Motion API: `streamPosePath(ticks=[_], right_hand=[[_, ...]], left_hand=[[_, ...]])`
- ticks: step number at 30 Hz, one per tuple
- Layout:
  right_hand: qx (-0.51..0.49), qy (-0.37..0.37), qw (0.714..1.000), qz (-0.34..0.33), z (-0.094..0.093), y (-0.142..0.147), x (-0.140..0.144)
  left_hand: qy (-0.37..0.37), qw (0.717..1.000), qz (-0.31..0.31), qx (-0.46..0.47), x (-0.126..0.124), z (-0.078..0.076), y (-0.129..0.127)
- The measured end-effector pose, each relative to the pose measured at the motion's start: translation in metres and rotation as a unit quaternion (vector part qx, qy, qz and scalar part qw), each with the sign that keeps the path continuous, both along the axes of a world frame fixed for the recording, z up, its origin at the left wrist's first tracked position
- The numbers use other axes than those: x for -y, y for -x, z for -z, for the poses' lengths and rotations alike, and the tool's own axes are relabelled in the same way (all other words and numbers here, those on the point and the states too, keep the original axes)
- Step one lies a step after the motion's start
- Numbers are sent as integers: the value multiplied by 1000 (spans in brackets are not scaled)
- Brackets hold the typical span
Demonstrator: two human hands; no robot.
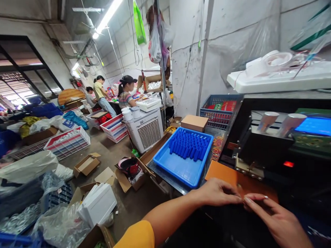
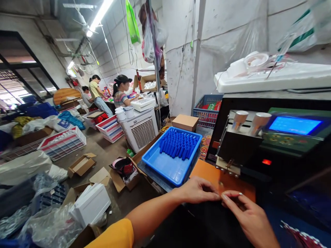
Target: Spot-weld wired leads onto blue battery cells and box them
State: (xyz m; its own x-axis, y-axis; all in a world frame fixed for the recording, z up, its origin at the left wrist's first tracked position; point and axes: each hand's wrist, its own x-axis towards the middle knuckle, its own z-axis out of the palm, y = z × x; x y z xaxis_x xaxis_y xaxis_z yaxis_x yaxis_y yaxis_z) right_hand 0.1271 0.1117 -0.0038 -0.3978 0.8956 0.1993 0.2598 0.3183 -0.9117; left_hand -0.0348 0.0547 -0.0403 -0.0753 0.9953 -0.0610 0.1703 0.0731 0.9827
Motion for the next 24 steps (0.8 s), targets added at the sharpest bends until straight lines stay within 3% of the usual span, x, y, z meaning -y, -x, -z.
streamPosePath(ticks=[3,6,8,13,16,18,21,24], right_hand=[[5,36,998,-51,3,-1,-2],[-54,10,998,-1,7,1,-1],[-120,34,991,44,13,4,-3],[-188,77,974,95,31,9,-13],[-187,80,976,81,39,11,-14],[-188,76,977,71,41,11,-14],[-190,71,977,68,44,11,-14],[-190,68,977,70,47,11,-15]], left_hand=[[-19,1000,1,-7,7,-6,-1],[-80,996,-36,-29,19,-9,-2],[-108,990,-74,-60,25,-7,2],[-165,958,-128,-196,28,1,35],[-166,923,-195,-287,21,2,70],[-127,898,-228,-355,11,-1,94],[-60,841,-177,-508,-9,-8,116],[-33,764,-99,-636,-26,-14,118]])
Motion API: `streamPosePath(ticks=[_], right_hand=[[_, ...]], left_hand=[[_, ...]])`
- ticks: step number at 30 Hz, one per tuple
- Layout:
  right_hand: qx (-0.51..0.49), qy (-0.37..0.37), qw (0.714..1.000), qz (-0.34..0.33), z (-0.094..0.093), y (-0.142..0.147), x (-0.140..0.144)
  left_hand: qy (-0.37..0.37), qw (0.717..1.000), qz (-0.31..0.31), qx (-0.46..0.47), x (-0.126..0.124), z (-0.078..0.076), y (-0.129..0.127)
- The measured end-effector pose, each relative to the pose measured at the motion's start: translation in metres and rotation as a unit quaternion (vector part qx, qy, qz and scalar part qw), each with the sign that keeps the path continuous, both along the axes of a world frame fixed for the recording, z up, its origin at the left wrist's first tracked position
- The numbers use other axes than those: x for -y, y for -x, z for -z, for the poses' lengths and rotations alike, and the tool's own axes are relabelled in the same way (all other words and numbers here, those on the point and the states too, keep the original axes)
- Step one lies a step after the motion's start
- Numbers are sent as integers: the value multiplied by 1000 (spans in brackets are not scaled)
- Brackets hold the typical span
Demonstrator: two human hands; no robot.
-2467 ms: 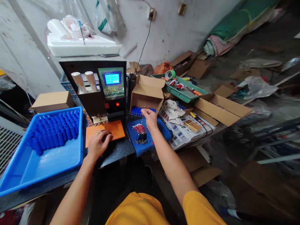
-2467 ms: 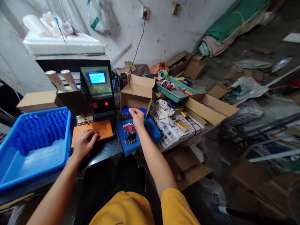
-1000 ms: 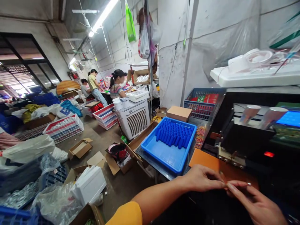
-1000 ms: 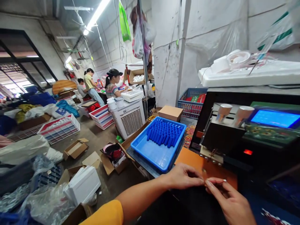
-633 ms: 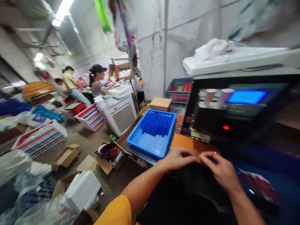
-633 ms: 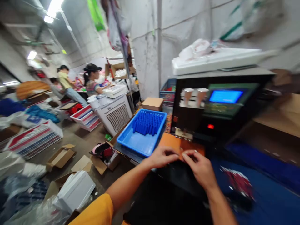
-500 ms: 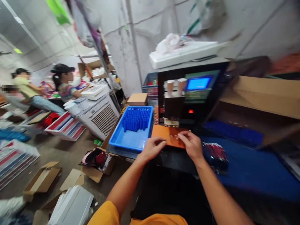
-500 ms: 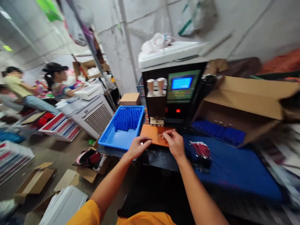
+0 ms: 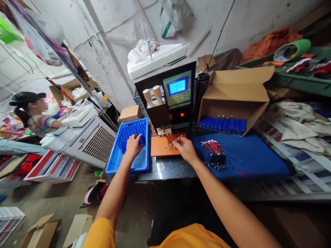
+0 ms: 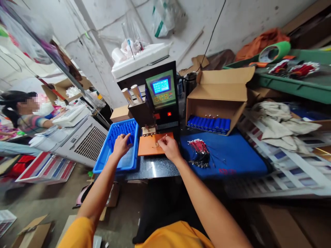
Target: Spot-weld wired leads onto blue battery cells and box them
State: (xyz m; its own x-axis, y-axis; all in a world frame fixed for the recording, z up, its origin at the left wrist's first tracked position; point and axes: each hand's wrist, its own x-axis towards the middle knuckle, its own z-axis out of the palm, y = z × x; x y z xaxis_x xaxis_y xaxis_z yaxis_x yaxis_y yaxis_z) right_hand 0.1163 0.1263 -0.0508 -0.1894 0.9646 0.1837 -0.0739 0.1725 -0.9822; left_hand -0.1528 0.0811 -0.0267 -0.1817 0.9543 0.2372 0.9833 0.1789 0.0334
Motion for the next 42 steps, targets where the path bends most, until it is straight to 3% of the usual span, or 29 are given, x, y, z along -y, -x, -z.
streamPosePath(ticks=[3,6,9,12,15,19,22,24,27,31,34,39,42], right_hand=[[4,-10,1000,3,2,-1,0],[5,-18,1000,0,2,-2,1],[4,-23,1000,-1,4,-1,1],[-1,-26,1000,8,8,-1,-1],[-3,-30,999,13,10,-1,-2],[-22,-25,999,8,9,-2,-3],[-34,-13,999,12,7,-3,-3],[-41,-7,999,15,6,-3,-2],[-54,5,998,13,5,-4,-1],[-85,37,996,-13,1,-6,0],[-98,62,993,-33,-2,-6,-2],[-125,77,988,-38,-2,-6,-6],[-142,86,986,-29,-1,-6,-6]], left_hand=[[30,997,0,-68,-9,-1,-7],[21,998,3,-64,-9,5,-10],[13,1000,4,24,-4,16,-7],[-3,985,13,171,2,23,-2],[-110,948,-1,298,8,21,-2],[-261,863,23,432,16,9,-23],[-301,808,60,503,15,3,-54],[-296,793,80,527,10,5,-75],[-259,796,104,537,1,14,-99],[-210,820,93,524,-6,26,-106],[-186,824,86,528,-6,27,-107],[-167,809,116,551,-7,26,-122],[-157,817,119,542,-8,29,-131]])
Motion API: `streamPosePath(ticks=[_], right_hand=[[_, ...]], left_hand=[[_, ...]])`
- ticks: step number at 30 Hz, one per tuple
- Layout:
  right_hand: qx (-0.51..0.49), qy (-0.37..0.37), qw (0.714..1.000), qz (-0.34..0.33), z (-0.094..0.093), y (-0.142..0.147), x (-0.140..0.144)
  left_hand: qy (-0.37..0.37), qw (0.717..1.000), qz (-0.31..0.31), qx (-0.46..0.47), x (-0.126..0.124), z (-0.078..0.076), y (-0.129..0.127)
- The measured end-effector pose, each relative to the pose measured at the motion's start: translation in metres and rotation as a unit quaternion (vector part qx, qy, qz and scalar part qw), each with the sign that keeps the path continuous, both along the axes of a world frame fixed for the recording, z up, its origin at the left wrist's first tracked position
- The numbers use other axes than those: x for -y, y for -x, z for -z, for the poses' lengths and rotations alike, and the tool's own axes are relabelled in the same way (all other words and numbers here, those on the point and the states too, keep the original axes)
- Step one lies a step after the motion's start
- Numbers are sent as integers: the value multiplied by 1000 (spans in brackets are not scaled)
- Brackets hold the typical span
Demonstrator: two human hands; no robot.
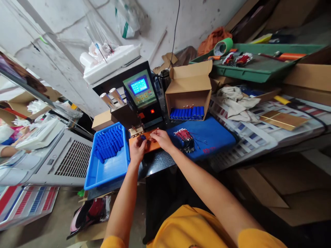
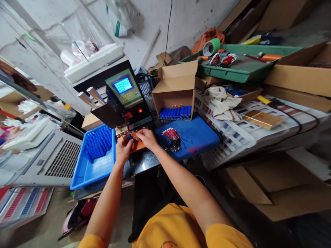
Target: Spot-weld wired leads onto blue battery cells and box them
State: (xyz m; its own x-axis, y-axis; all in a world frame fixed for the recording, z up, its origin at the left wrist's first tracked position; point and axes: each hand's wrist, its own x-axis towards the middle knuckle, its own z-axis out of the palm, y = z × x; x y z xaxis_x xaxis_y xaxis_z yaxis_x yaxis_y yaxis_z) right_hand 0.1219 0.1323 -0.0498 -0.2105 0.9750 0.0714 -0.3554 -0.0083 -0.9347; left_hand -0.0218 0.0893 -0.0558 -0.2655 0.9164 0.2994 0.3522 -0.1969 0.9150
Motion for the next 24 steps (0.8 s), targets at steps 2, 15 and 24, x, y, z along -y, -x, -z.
streamPosePath(ticks=[2,15,24], right_hand=[[-1,7,1000,4,1,1,0],[104,-63,992,35,-11,23,-2],[169,-74,981,66,-1,31,-3]], left_hand=[[4,1000,1,-3,0,3,-1],[-9,1000,6,21,6,2,-3],[-25,999,-12,22,7,2,-4]])
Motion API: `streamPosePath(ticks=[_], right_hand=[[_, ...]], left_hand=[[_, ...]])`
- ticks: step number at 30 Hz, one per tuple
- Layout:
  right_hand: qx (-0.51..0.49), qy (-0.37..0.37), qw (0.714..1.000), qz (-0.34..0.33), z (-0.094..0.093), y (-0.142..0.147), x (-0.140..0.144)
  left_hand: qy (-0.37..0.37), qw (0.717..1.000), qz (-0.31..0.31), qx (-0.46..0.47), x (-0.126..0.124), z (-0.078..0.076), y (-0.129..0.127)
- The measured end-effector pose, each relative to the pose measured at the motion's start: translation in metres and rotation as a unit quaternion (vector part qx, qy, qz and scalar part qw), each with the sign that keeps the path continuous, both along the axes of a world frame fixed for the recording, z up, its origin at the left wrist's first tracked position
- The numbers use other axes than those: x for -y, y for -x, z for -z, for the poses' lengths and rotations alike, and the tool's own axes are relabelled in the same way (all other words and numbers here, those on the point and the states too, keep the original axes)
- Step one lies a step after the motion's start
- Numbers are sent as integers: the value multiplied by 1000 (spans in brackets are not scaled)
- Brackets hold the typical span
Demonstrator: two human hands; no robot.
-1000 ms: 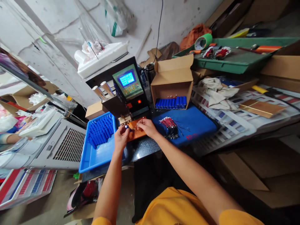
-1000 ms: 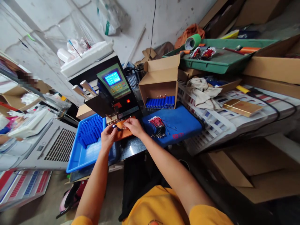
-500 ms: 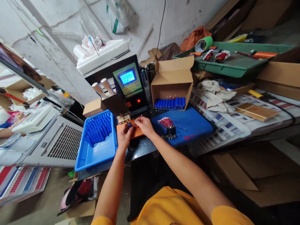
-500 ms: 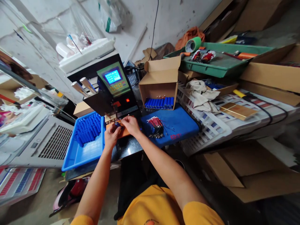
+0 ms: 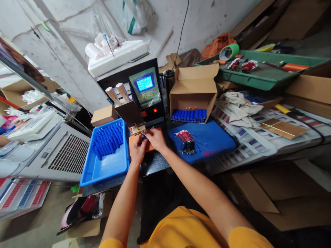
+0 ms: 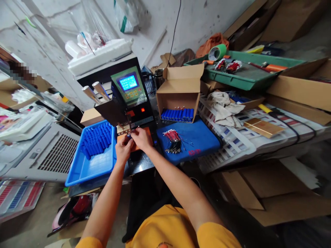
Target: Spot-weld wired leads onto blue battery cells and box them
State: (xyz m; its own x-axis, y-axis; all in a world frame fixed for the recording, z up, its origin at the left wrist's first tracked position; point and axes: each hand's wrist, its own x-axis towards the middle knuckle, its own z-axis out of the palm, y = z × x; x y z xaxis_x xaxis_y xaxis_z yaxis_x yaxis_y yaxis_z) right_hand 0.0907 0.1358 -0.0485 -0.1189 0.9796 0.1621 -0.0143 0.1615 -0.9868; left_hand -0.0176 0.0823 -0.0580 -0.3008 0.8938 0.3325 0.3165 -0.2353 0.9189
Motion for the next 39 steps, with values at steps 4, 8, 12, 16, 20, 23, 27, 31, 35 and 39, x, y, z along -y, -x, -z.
streamPosePath(ticks=[4,8,12,16,20,23,27,31,35,39], right_hand=[[13,-12,1000,6,-5,1,2],[25,-12,1000,9,-8,1,5],[23,-19,1000,10,-7,1,5],[30,-20,999,13,-7,0,7],[31,-21,999,10,-7,1,7],[23,-27,999,9,-5,1,6],[29,-30,999,13,-4,1,5],[29,-26,999,9,-4,1,5],[24,-20,999,3,-2,2,3],[0,-9,1000,-22,1,-2,3]], left_hand=[[3,1000,-11,-11,0,-1,0],[1,1000,-8,-9,0,-1,-1],[3,1000,-5,-1,0,0,-1],[13,1000,-4,3,1,-1,-1],[9,1000,-4,9,2,-2,-2],[8,1000,-4,7,1,-1,-2],[13,1000,-8,1,1,0,-1],[14,1000,-10,0,1,1,-1],[13,1000,-7,0,1,0,0],[8,1000,-4,1,1,0,0]])
